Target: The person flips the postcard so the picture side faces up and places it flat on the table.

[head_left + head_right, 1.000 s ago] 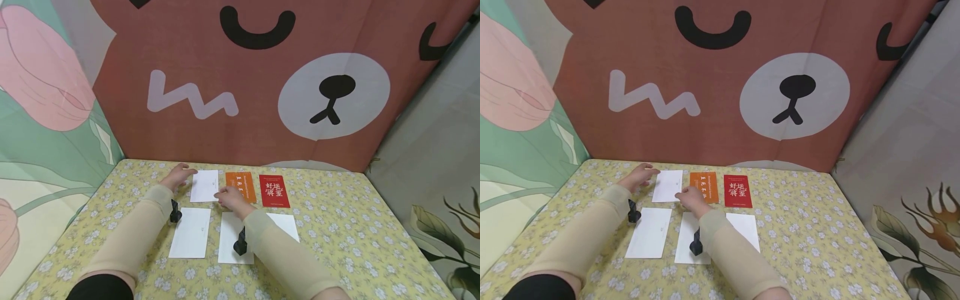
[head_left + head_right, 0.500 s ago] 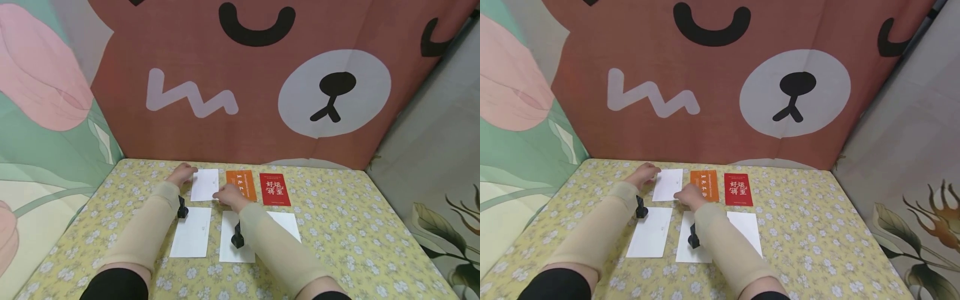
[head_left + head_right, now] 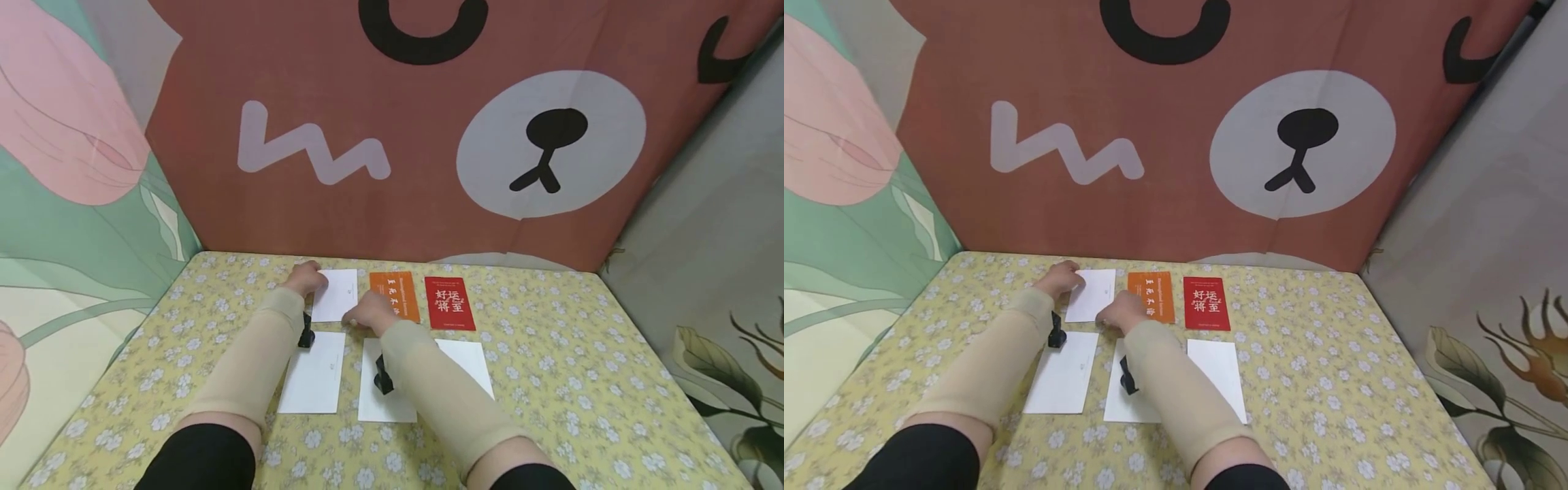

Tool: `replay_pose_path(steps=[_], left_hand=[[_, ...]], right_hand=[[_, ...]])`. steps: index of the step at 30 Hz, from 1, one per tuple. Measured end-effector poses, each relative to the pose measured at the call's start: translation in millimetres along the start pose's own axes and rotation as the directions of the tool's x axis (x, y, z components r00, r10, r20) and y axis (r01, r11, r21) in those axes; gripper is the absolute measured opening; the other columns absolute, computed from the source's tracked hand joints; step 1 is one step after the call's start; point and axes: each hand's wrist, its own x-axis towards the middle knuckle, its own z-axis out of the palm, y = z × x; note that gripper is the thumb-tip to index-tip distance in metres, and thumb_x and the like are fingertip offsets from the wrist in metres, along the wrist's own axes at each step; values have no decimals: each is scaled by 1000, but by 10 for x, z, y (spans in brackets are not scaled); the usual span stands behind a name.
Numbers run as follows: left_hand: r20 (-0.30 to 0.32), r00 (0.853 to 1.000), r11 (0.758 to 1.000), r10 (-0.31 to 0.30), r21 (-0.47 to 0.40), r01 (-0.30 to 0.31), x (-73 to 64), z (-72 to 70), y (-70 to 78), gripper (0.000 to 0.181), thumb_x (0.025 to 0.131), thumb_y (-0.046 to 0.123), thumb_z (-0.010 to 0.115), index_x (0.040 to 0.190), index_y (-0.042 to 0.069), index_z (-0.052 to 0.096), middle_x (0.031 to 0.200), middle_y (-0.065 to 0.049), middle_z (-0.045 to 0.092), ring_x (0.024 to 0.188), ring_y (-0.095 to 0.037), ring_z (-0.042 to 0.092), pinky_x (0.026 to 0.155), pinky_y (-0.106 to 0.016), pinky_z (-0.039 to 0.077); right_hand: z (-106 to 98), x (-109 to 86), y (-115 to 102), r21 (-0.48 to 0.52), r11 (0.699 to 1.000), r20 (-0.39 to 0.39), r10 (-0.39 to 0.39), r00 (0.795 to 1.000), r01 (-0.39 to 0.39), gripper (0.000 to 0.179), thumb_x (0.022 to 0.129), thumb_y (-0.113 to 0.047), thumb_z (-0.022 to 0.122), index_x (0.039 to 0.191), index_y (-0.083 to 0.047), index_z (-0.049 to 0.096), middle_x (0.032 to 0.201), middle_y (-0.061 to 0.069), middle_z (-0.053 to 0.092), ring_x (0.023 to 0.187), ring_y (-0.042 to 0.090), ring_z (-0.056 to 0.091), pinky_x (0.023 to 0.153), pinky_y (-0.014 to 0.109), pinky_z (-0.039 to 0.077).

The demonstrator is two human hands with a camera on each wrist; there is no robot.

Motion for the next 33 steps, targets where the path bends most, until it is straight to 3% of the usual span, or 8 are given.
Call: replay_pose_path(steps=[2, 6, 10, 15, 20, 24, 29, 33], left_hand=[[-6, 1000, 1000, -10, 21, 10, 1, 6, 2, 63, 97, 7, 52, 156, -5, 35, 161, -33, 23, 144, -45, 28, 104, -53, 41], [-24, 999, 1000, -25, 17, 25, -8, -22, 14, 59, 97, 8, 53, 151, -7, 38, 157, -36, 24, 138, -47, 33, 104, -55, 41], [-49, 998, 995, -36, -100, 31, -34, -60, 4, 34, 96, 6, 54, 125, -7, 41, 134, -32, 37, 109, -40, 44, 88, -50, 44], [-56, 998, 951, -16, -308, -2, -29, -90, -72, 10, 95, -5, 42, 100, 2, 37, 95, -13, 38, 72, -22, 33, 65, -38, 35], [-74, 996, 899, -46, -438, 9, -21, -95, -145, 31, 97, -5, 36, 125, -6, 49, 102, -11, 44, 74, -18, 41, 64, -30, 40], [-77, 994, 848, -77, -529, 25, -38, -118, -178, 44, 97, -6, 36, 140, -9, 45, 100, -11, 44, 72, -17, 43, 61, -26, 41], [-85, 993, 811, -81, -584, 17, -37, -138, -168, 39, 95, -8, 37, 133, -9, 46, 92, -9, 45, 64, -14, 44, 56, -24, 41], [-107, 991, 808, -78, -589, 0, -33, -160, -164, 39, 95, -8, 39, 133, -11, 48, 92, -8, 48, 65, -12, 46, 56, -23, 43]], right_hand=[[11, -16, -24, -9, 1000, -18, 1, 1000, -1, 28, 81, -23, 89, 77, -5, 67, 63, 1, 52, 57, 16, 48, 53, 30, 41], [25, -43, -55, -46, 999, -53, -29, 998, 26, 30, 79, -22, 90, 83, -4, 66, 71, 4, 56, 62, 19, 50, 54, 31, 43], [42, -38, -57, -79, 995, -62, -65, 996, 60, 29, 79, -21, 89, 85, -3, 67, 71, 4, 58, 61, 19, 51, 53, 31, 44], [62, -34, -23, -72, 995, -51, -71, 996, 68, 28, 80, -20, 89, 83, -2, 68, 68, 4, 56, 59, 18, 49, 51, 31, 42], [79, -22, -5, -96, 993, -47, -76, 996, 72, 33, 81, -18, 87, 67, -7, 60, 59, 1, 49, 53, 16, 45, 48, 30, 39], [82, -34, -14, -90, 991, -37, -104, 994, 101, 44, 87, -15, 80, 60, -13, 46, 55, -3, 36, 49, 13, 36, 47, 28, 34], [71, -80, -4, 12, 992, -64, -127, 990, 128, 17, 92, -8, 71, 84, -9, 57, 76, 1, 51, 64, 17, 46, 55, 29, 40], [74, -85, 33, 57, 987, -93, -142, 985, 148, 9, 93, -3, 66, 101, -6, 63, 93, 5, 61, 77, 21, 53, 62, 30, 44]])
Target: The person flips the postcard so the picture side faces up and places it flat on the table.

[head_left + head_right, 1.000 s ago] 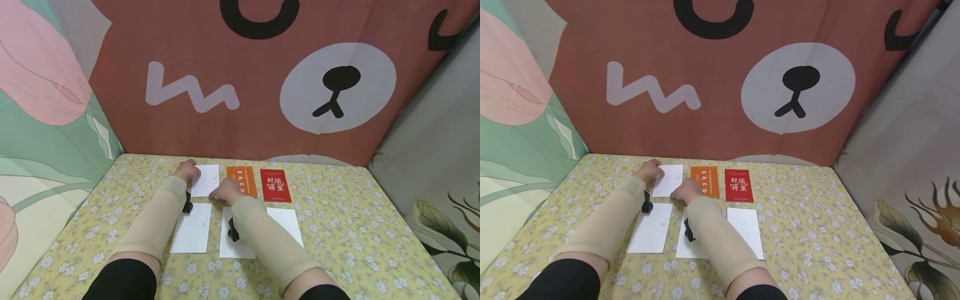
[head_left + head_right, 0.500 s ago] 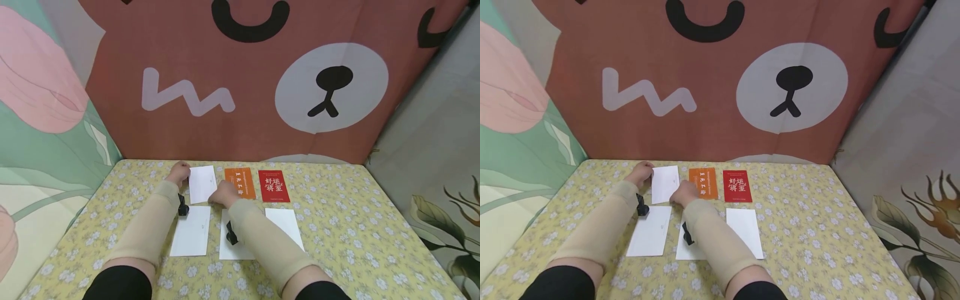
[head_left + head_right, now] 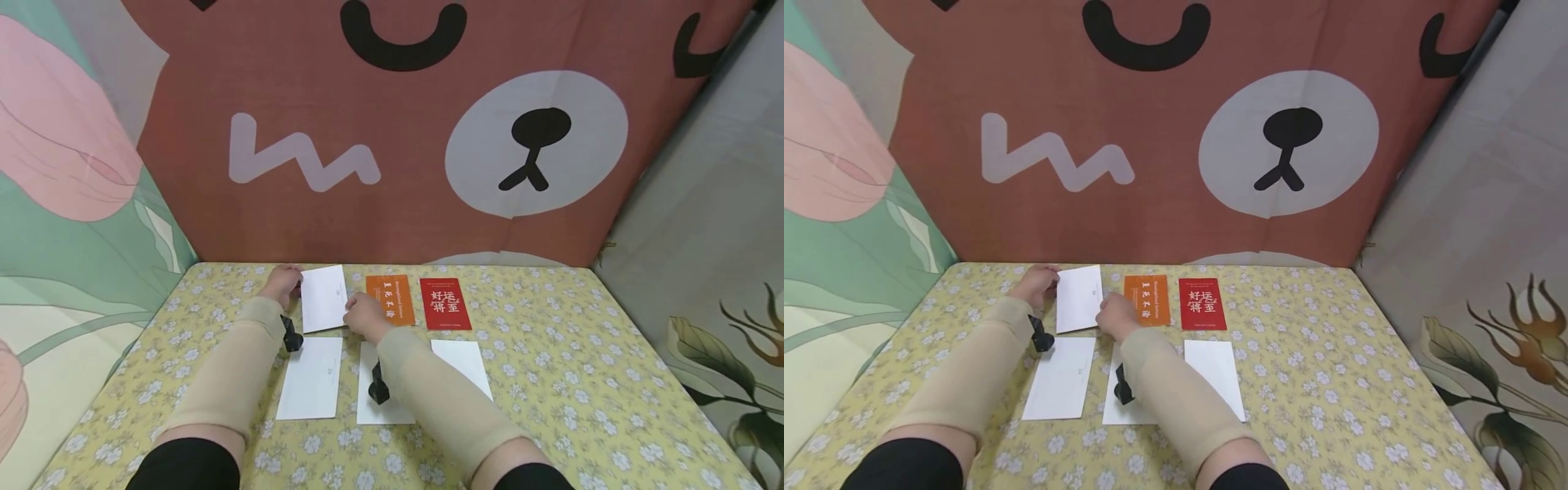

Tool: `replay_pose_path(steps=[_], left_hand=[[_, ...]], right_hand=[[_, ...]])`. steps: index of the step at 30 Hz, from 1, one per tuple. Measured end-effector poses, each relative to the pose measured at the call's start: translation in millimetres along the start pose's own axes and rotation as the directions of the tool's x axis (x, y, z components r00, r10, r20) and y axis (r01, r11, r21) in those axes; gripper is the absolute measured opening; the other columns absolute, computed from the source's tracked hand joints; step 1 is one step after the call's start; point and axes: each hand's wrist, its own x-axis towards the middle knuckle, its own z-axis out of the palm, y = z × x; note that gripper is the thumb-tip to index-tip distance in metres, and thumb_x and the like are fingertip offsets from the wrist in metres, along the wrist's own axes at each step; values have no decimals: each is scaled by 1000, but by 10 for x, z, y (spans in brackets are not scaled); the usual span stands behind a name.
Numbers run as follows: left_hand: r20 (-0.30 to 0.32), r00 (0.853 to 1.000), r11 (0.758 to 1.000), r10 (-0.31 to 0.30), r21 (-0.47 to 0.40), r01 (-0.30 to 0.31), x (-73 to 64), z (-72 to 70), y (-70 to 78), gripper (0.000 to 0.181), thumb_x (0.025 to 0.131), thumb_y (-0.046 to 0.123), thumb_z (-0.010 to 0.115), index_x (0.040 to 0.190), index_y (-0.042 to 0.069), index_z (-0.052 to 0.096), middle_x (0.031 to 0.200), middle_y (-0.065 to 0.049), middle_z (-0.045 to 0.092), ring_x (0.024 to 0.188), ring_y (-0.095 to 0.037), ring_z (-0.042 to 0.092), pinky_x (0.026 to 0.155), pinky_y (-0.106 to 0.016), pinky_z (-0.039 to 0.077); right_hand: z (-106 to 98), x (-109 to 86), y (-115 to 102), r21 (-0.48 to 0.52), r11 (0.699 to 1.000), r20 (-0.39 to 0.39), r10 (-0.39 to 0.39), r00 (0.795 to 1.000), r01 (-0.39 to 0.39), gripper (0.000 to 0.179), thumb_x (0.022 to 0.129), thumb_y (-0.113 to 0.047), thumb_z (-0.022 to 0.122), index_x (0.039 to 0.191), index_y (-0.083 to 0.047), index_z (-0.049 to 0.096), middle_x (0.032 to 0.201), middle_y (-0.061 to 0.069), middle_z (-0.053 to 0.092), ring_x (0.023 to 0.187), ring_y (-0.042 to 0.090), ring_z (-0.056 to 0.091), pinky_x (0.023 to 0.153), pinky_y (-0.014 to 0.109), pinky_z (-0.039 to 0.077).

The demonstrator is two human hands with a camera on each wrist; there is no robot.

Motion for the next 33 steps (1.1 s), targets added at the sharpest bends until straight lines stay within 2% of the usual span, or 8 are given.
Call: replay_pose_path(steps=[6, 10, 14, 18, 24, 28, 30, 33], left_hand=[[10, 1000, 1000, -22, 0, 22, -10, -15, 5, 41, 98, -7, 40, 138, -9, 46, 98, -9, 46, 67, -15, 44, 58, -26, 42], [21, 1000, 1000, -17, -14, 17, -16, 1, 3, 32, 97, -8, 41, 127, -8, 49, 88, -7, 46, 63, -16, 43, 57, -28, 41], [19, 1000, 1000, -10, -22, 11, -13, 29, 4, 28, 96, -8, 41, 122, -7, 51, 80, -5, 46, 61, -15, 42, 56, -27, 41], [26, 1000, 1000, -12, -11, 12, -12, 30, -7, 28, 97, -7, 40, 124, -7, 50, 81, -5, 46, 61, -14, 42, 56, -26, 40], [40, 999, 1000, -9, -13, 9, -19, -11, -8, 21, 102, -2, 40, 119, -6, 52, 86, -6, 47, 63, -13, 43, 57, -26, 41], [37, 999, 998, -35, -49, 37, -19, -36, -2, 12, 104, 3, 42, 106, -4, 53, 81, -5, 50, 63, -14, 47, 57, -26, 44], [41, 998, 996, -56, -74, 59, -27, -45, 0, 18, 107, 6, 43, 112, -6, 54, 81, -4, 52, 65, -13, 50, 58, -26, 47], [71, 995, 994, -75, -80, 80, -58, -56, 1, 35, 111, 10, 39, 140, -7, 49, 91, -5, 56, 70, -12, 54, 63, -25, 50]], right_hand=[[-2, -18, 68, 121, 992, -9, -42, 999, 42, 12, 92, 3, 62, 100, -4, 67, 90, 4, 60, 71, 17, 50, 58, 27, 41], [-37, -41, 114, 170, 982, 7, -82, 997, 80, 15, 93, 4, 61, 105, 0, 68, 88, 5, 59, 69, 16, 49, 57, 26, 41], [-81, -68, 138, 72, 987, 26, -146, 989, 144, 14, 95, 0, 64, 107, -2, 72, 104, 8, 69, 89, 18, 63, 68, 27, 49], [-103, -82, 148, -68, 971, 53, -225, 973, 228, 15, 96, -2, 66, 108, -3, 75, 122, 12, 71, 106, 22, 67, 77, 30, 54], [-110, -100, 124, -183, 924, 41, -334, 942, 336, 19, 92, 1, 68, 110, -1, 75, 115, 12, 71, 102, 22, 65, 86, 32, 54], [-135, -126, 119, -142, 932, 7, -335, 942, 333, 14, 97, -1, 65, 108, -2, 74, 112, 10, 71, 104, 24, 66, 88, 34, 56], [-161, -136, 123, -125, 936, -13, -332, 943, 328, 12, 99, -4, 65, 107, -2, 74, 108, 9, 72, 103, 24, 67, 88, 35, 56], [-211, -152, 139, -86, 942, -31, -327, 945, 323, 13, 102, -7, 64, 109, -2, 74, 106, 6, 72, 101, 22, 67, 87, 35, 56]])
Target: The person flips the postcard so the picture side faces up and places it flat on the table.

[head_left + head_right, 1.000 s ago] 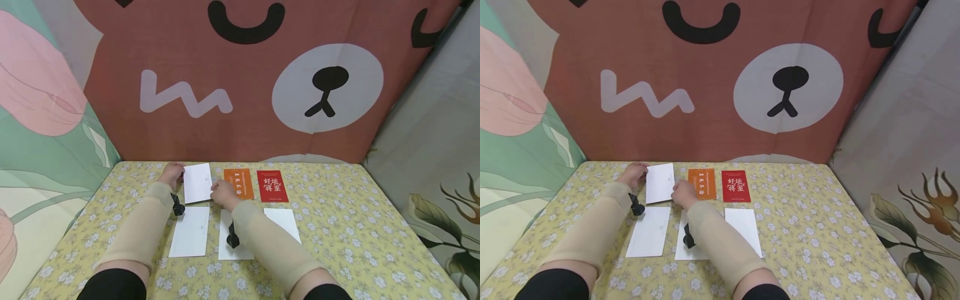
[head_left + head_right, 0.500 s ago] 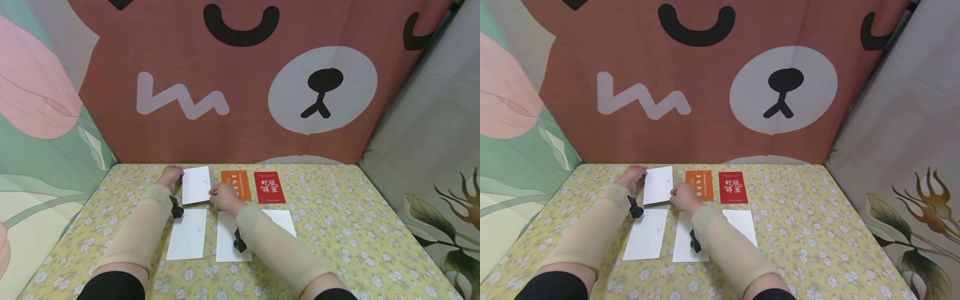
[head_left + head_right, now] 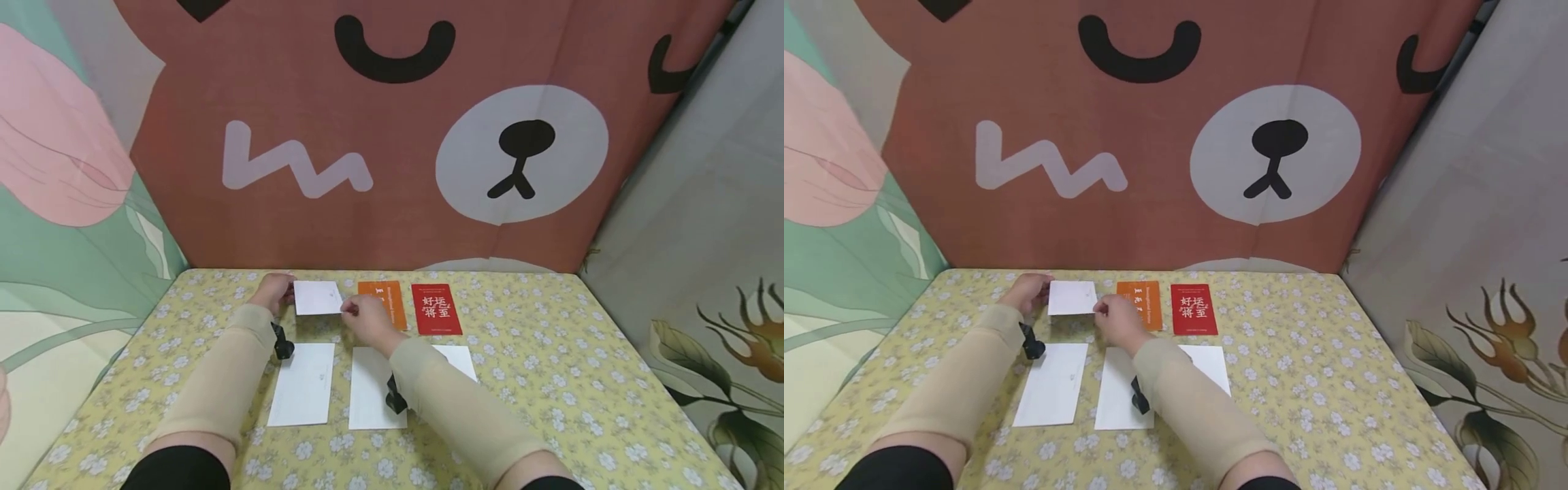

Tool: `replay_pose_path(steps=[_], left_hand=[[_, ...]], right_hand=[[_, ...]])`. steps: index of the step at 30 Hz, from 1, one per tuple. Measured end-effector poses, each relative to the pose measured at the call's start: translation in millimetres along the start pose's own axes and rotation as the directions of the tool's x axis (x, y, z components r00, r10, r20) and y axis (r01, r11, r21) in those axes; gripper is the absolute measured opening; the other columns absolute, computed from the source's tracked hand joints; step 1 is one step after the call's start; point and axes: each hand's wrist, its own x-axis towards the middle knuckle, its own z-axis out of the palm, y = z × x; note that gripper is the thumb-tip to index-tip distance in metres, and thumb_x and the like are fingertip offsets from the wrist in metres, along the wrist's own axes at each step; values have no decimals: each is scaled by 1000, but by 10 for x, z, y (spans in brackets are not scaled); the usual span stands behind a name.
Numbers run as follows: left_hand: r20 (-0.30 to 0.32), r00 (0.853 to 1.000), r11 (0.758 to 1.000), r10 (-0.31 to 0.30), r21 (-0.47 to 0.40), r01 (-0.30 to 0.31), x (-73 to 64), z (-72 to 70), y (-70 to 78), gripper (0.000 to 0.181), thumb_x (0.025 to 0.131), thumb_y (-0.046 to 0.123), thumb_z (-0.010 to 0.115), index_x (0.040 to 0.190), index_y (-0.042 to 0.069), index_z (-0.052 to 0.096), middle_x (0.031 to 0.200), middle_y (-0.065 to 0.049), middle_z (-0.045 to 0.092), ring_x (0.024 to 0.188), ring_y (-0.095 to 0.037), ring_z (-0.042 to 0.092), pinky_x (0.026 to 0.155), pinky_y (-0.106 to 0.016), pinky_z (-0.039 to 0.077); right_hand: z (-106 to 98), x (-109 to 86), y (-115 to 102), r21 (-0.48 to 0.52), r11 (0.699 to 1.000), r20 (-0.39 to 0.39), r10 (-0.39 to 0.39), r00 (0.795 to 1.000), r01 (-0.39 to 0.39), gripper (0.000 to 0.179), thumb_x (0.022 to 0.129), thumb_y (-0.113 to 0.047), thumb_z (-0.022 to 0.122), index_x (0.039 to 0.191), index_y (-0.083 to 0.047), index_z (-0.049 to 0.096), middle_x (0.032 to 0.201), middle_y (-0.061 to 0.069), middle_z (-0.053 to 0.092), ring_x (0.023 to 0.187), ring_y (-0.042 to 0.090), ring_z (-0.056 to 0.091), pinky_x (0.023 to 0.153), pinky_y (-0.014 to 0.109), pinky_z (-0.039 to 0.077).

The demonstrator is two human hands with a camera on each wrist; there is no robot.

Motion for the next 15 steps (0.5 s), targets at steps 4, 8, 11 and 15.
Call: replay_pose_path(steps=[4, 8, 11, 15], left_hand=[[30, 999, 1000, 30, 5, -30, -17, -50, -33, 44, 111, 7, 37, 151, -10, 40, 93, -4, 60, 71, -10, 58, 66, -24, 52], [50, 994, 995, 95, 29, -97, -39, -80, -50, 36, 109, 2, 40, 141, -14, 47, 86, -3, 61, 70, -8, 59, 67, -24, 54], [65, 989, 983, 132, 121, -139, -100, -102, -65, 29, 109, 2, 41, 132, -12, 52, 93, -6, 59, 76, -13, 58, 70, -28, 52], [81, 983, 944, 164, 275, -181, -183, -138, -97, 29, 108, 2, 41, 131, -11, 53, 112, -16, 58, 93, -23, 58, 80, -36, 51]], right_hand=[[-42, -22, -4, 64, 998, -12, -6, 1000, 7, 17, 105, -11, 61, 114, -4, 74, 109, 4, 72, 102, 20, 67, 87, 34, 56], [-93, -28, -21, 97, 995, -44, -17, 999, 21, 18, 106, -12, 61, 116, -5, 73, 110, 5, 72, 102, 20, 67, 87, 34, 56], [-120, -24, -39, 102, 994, -58, -33, 998, 39, 17, 105, -13, 61, 115, -7, 73, 109, 4, 72, 101, 20, 68, 87, 35, 57], [-135, -17, -68, 119, 991, -58, -49, 997, 56, 16, 106, -14, 61, 114, -9, 73, 110, 3, 72, 101, 19, 68, 86, 33, 57]])
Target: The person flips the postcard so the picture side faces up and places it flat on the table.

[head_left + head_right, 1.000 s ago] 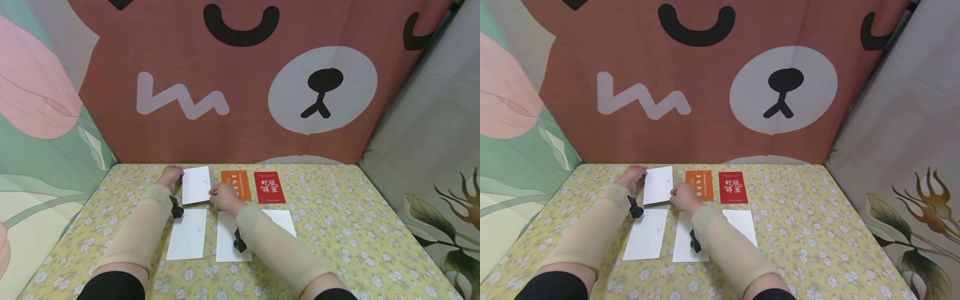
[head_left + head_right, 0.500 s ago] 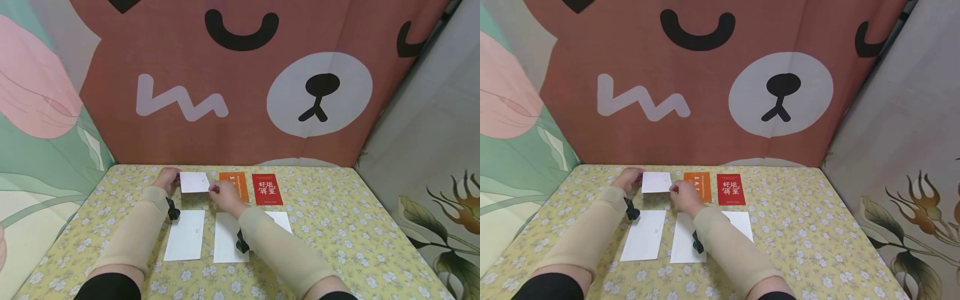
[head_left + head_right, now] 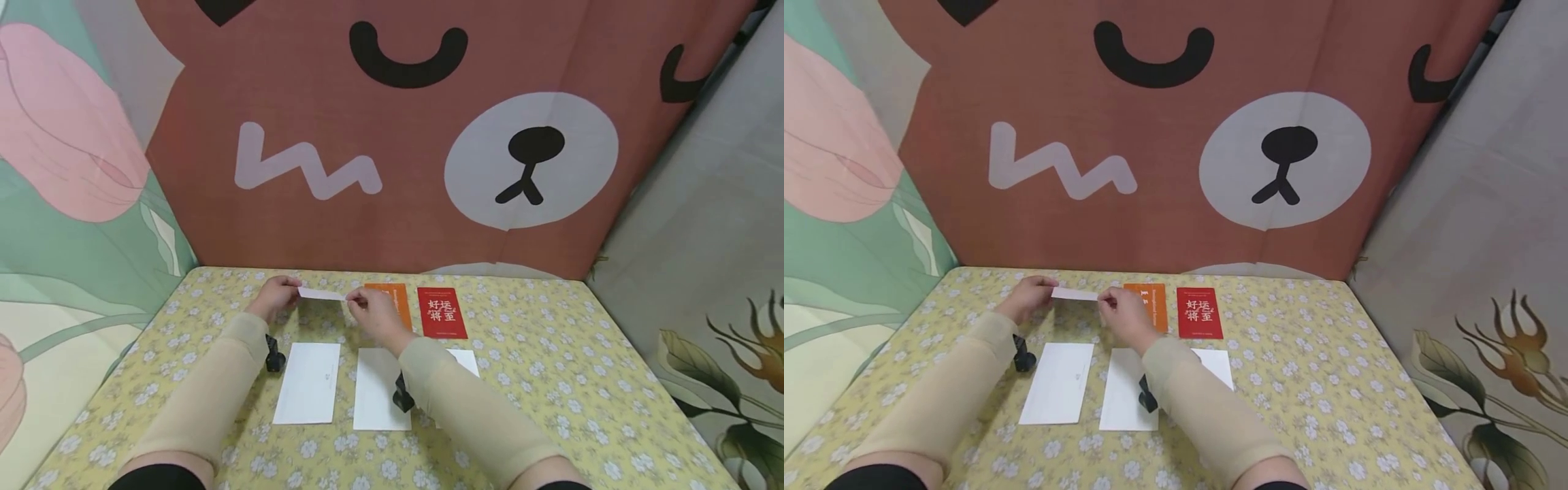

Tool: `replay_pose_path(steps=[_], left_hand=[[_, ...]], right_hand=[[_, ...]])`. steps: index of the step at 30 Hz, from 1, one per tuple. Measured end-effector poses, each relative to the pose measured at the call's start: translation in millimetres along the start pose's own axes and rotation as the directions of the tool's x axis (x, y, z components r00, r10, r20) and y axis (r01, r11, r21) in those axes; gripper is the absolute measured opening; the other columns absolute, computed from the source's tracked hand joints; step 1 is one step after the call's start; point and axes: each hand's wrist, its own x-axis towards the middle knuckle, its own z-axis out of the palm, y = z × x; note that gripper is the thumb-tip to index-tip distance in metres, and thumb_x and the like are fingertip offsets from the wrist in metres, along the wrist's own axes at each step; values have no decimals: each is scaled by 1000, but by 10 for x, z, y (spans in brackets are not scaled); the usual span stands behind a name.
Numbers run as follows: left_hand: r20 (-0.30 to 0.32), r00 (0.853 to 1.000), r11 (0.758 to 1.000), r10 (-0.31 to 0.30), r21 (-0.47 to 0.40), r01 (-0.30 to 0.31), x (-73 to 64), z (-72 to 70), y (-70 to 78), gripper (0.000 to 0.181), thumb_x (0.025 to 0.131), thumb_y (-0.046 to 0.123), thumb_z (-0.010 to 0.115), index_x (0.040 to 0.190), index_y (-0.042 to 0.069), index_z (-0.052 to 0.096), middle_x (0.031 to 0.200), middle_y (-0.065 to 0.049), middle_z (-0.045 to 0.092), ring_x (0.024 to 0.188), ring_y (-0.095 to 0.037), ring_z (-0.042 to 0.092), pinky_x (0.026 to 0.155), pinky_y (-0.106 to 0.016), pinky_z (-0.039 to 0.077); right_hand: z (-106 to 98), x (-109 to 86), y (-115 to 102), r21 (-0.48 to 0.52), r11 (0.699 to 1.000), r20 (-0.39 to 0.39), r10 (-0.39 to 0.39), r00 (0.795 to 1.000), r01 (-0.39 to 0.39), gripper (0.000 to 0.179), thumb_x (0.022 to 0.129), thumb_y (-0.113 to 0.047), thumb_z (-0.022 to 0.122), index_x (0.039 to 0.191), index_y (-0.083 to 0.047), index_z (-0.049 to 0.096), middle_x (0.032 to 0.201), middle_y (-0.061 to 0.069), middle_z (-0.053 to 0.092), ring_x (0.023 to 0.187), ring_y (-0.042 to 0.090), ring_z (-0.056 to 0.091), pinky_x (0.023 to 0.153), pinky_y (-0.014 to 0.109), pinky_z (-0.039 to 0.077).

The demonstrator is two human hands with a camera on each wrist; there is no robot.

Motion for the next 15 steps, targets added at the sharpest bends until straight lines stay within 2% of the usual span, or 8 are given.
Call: replay_pose_path(steps=[3, 5, 9, 11, 15], left_hand=[[18, 999, 995, 34, 94, -35, -54, -3, -21, 30, 108, 2, 41, 131, -13, 54, 122, -24, 58, 106, -32, 61, 90, -43, 52], [28, 998, 988, 54, 145, -57, -89, -1, -29, 28, 108, 2, 41, 128, -12, 55, 123, -26, 59, 109, -35, 62, 92, -45, 51], [44, 994, 968, 99, 226, -107, -170, -11, -33, 27, 107, 2, 42, 124, -12, 57, 114, -25, 63, 101, -34, 63, 83, -44, 51], [41, 993, 962, 111, 246, -117, -204, -13, -30, 26, 107, 3, 44, 123, -10, 58, 110, -23, 65, 96, -30, 63, 79, -41, 51], [44, 991, 954, 129, 267, -136, -272, -12, -29, 25, 107, 4, 45, 123, -10, 58, 106, -22, 67, 88, -27, 61, 72, -39, 48]], right_hand=[[-19, -1, -5, 41, 999, -4, 14, 1000, -13, 17, 107, -16, 59, 116, -10, 72, 112, 5, 71, 97, 19, 67, 82, 34, 57], [-36, -1, -13, 67, 998, -16, 20, 1000, -19, 18, 107, -16, 59, 118, -9, 71, 113, 6, 71, 96, 19, 67, 82, 35, 57], [-59, 20, -27, 99, 995, -74, -9, 997, 17, 17, 107, -14, 60, 116, -5, 70, 115, 8, 65, 100, 23, 65, 86, 37, 57], [-65, 38, -32, 104, 994, -117, -29, 993, 41, 15, 106, -11, 61, 114, -3, 71, 114, 9, 62, 105, 24, 64, 90, 36, 55], [-73, 71, -29, 102, 993, -180, -40, 983, 59, 14, 105, -10, 61, 112, -3, 71, 109, 9, 61, 101, 25, 63, 87, 37, 55]])
